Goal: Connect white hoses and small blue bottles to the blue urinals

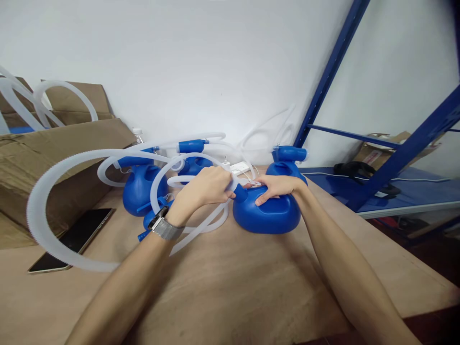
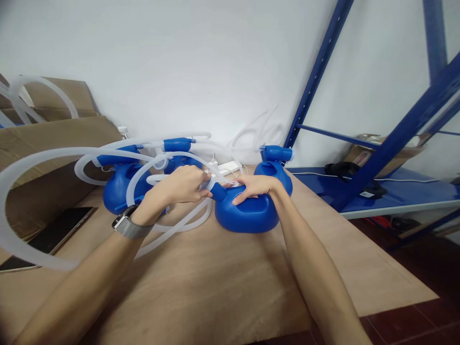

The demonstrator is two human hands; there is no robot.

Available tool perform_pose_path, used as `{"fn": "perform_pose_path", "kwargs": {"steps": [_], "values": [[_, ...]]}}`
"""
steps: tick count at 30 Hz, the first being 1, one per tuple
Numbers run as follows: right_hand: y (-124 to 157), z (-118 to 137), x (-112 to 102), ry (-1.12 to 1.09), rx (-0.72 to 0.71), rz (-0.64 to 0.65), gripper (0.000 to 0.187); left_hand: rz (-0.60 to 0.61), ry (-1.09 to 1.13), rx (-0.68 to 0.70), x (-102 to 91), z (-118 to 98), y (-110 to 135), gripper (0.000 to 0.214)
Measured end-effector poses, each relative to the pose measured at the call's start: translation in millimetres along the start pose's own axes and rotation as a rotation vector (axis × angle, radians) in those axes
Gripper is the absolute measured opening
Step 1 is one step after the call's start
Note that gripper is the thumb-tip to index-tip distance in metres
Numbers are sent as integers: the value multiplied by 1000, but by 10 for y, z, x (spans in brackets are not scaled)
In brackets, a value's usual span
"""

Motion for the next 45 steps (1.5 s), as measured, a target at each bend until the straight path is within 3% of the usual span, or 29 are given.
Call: {"fn": "perform_pose_path", "kwargs": {"steps": [7, 11, 14, 16, 20, 27, 33, 37, 42, 45], "values": [[44, 134, 109, -101, 48, -20, 92, 20, 275, 0, -21, 221, -28, 47], [-20, 260, 185, -83, 4, -26, 79, -36, 323, -214, -25, 164, -77, 76], [-67, 306, 215, -63, -16, -8, 75, -32, 150, -339, 71, 95, -97, 74], [-85, 306, 221, -47, -16, 11, 71, 16, 133, -352, 155, 91, -105, 76], [-95, 306, 213, -31, 4, 1, 64, 136, 324, -341, 260, 153, -122, 81], [-128, 309, 194, 34, -22, 29, 50, 182, 354, -362, 194, 65, -111, 90], [-195, 230, 170, 73, -131, 135, 50, 172, 230, -237, 198, -18, -115, 86], [-187, 225, 161, 79, -73, 103, 59, 127, 217, -237, 223, -1, -124, 83], [-121, 183, 198, -58, -27, 48, 71, -7, 141, -127, 105, -31, -146, 53], [-106, 133, 227, -220, -73, 31, 73, -16, 260, 11, 22, -54, -154, 42]]}}
Point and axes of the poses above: each hand's wrist, its own y-axis away from the middle knuckle, its own x-axis out of the palm, z = x × y, the point moved 3 cm from there along -y, towards the middle knuckle, and after that the axes turned 7 degrees about -x, right-handed, at the moved point
